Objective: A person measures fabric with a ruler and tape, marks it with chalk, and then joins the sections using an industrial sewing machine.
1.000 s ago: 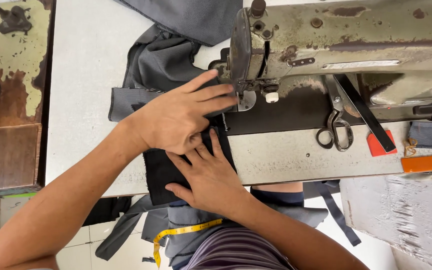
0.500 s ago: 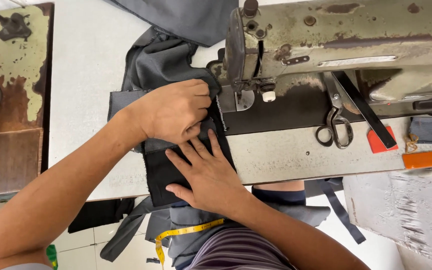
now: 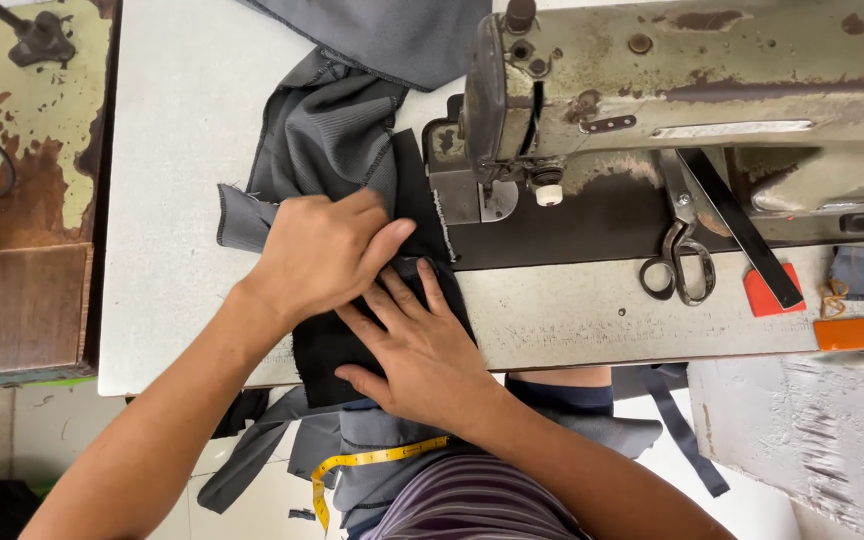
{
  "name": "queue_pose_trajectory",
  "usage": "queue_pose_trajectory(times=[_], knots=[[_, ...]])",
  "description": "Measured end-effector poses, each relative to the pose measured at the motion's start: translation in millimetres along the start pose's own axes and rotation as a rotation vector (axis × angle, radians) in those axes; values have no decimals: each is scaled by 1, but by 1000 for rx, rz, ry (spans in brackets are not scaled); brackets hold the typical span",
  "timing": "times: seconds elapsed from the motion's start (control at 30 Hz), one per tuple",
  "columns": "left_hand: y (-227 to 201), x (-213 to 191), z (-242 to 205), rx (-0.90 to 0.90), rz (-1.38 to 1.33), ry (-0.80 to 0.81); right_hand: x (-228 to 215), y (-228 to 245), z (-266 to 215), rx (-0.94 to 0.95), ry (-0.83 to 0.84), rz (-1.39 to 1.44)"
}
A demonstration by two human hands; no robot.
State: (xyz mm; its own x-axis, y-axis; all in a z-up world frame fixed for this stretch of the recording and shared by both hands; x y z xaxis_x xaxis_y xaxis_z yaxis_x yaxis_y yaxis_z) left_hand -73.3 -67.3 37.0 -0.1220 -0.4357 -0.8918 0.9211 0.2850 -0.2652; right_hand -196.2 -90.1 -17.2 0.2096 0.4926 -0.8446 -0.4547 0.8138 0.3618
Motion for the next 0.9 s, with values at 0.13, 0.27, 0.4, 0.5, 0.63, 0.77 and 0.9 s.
queue_pose_trajectory(times=[0.13,0.27,0.4,0.5,0.63,0.77,0.9], knots=[[3,19,22,67,92,-26,3,-3,0,36,25,20],[20,21,29,8,-204,133,3,-3,-2,50,46,35],[9,-2,33,-1,-225,304,1,-3,-1,46,63,-13],[24,9,25,-176,-258,470,4,-3,-2,57,79,14],[26,14,31,-152,-336,417,3,-4,0,64,81,45],[28,37,38,-154,-231,446,4,-4,0,67,88,51],[33,48,50,-143,-213,402,0,-2,1,68,78,41]])
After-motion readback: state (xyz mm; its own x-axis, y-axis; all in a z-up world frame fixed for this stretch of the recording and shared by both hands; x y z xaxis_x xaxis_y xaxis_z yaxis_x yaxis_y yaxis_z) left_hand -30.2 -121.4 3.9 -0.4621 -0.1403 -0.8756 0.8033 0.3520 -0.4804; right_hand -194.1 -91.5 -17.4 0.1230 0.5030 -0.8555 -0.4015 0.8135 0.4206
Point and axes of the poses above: each hand's wrist, its own z-axis towards the middle knuckle, its own x-axis out of the palm, y = z × x, the point moved 6 cm from there along z, towards the middle knuckle, and after that the axes turned 12 degrees about -x, right-handed, at the moved point
